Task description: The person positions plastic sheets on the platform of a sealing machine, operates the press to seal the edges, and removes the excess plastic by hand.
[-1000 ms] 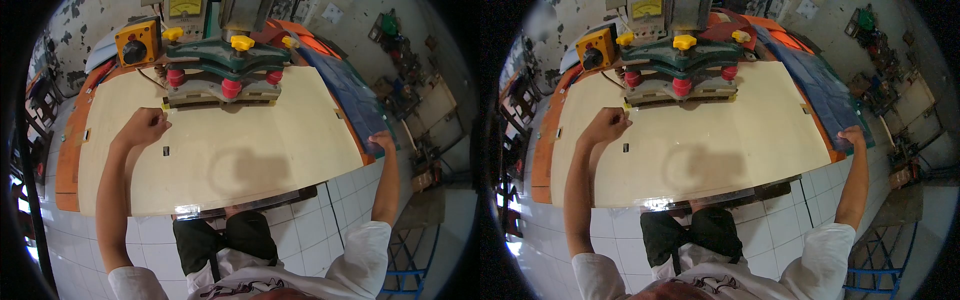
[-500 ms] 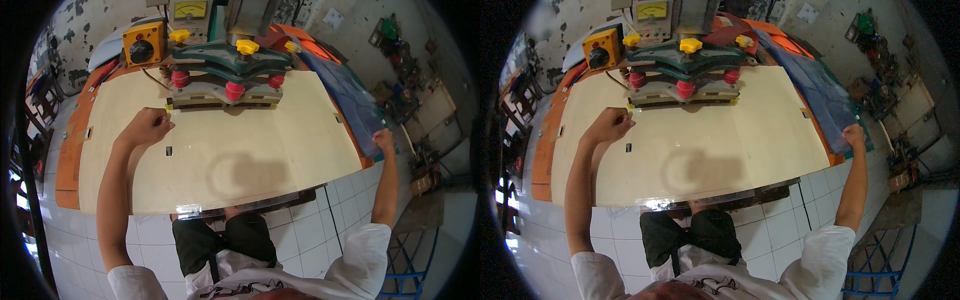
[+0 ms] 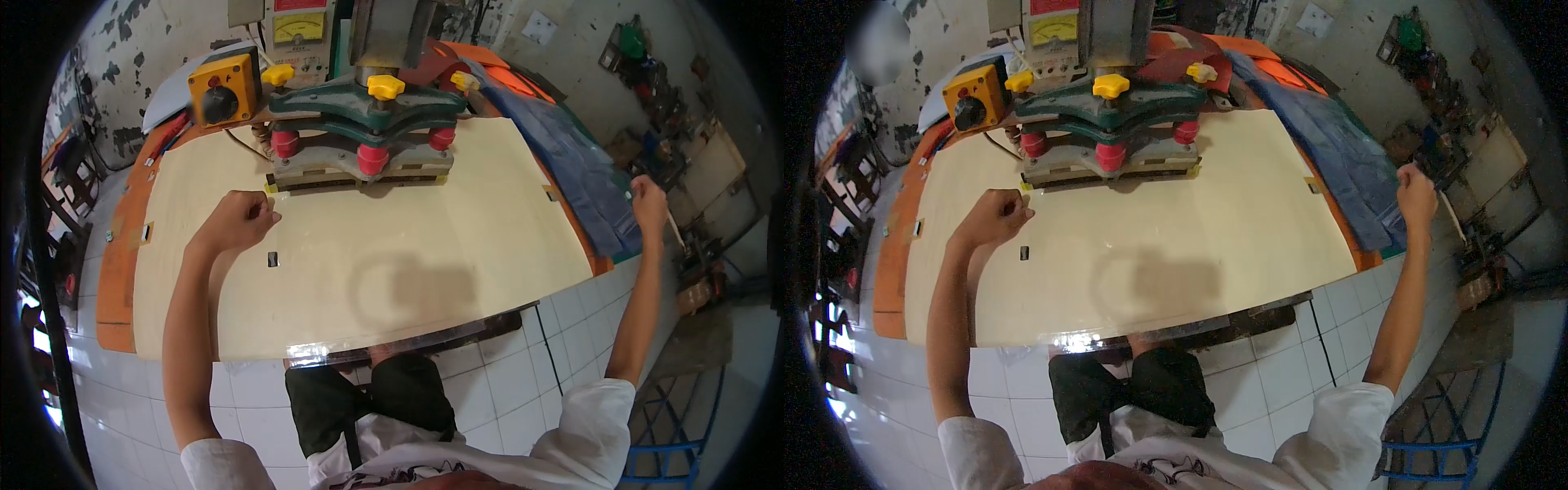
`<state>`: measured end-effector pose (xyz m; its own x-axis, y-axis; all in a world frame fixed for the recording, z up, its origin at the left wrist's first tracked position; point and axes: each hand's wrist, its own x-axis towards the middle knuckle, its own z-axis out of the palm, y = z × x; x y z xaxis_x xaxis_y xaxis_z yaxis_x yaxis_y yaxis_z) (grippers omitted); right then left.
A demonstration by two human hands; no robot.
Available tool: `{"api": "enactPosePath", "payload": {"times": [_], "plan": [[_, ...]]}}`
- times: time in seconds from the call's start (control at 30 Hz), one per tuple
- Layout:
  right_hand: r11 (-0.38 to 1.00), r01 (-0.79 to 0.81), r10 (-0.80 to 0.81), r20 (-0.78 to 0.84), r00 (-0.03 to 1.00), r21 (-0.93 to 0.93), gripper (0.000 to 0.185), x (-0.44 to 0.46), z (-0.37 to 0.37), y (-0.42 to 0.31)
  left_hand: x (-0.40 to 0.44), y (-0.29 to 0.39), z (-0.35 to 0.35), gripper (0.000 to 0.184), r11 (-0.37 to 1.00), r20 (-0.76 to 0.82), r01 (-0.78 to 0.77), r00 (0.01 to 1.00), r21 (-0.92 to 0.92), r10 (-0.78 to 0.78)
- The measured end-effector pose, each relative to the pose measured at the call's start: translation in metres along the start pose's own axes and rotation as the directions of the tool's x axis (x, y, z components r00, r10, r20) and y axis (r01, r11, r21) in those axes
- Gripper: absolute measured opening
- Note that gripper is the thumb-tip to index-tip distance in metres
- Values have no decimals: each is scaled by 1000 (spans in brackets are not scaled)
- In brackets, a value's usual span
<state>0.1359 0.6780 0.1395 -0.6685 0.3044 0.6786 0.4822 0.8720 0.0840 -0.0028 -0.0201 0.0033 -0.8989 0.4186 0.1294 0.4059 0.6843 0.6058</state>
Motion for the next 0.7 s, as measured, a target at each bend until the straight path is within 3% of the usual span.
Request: {"api": "enactPosePath", "payload": {"times": [0.03, 0.1, 0.2, 0.3, 0.33, 0.37, 0.43, 0.57, 0.63, 0.7], "plan": [[1000, -2, 2, 0, 1000, 2, 14, -2, -18, -12, 0, 0, 0, 37, 1000, 10, 10, 1000, -26, -9], [990, 130, -138, -267, 954, -49, 16, -9, -51, -33, 1, -3, 1, 38, 1000, 2, 2, 1000, -18, -2], [988, 127, -90, -352, 932, 86, 21, -25, -88, -54, 1, -3, 2, 38, 1000, -4, -12, 1000, -5, 12], [984, 66, -22, -252, 967, 168, 23, -43, -108, -52, 1, -3, 2, 39, 1000, 0, 3, 1000, -16, -3], [940, 40, 24, -182, 983, 338, 24, -51, -111, -52, 1, -2, 2, 39, 999, 5, 26, 1000, -34, -26], [940, 39, 25, -182, 983, 338, 24, -60, -110, -44, 1, -2, 2, 39, 999, 5, 25, 1000, -33, -25], [726, -87, 27, 99, 995, 683, 24, -80, -108, -30, 1, -3, 2, 39, 1000, 2, 5, 1000, -26, -5], [446, -294, 201, 226, 953, 845, 21, -151, -109, -42, 0, -4, 2, 39, 1000, -6, -15, 1000, -19, 15], [212, -430, 321, 353, 879, 877, 19, -187, -93, -35, 0, -2, 1, 38, 1000, 1, -14, 1000, -23, 14], [25, -420, 284, 396, 873, 907, 18, -225, -76, -33, 0, -2, 1, 38, 1000, 8, 8, 1000, -22, -8]]}}
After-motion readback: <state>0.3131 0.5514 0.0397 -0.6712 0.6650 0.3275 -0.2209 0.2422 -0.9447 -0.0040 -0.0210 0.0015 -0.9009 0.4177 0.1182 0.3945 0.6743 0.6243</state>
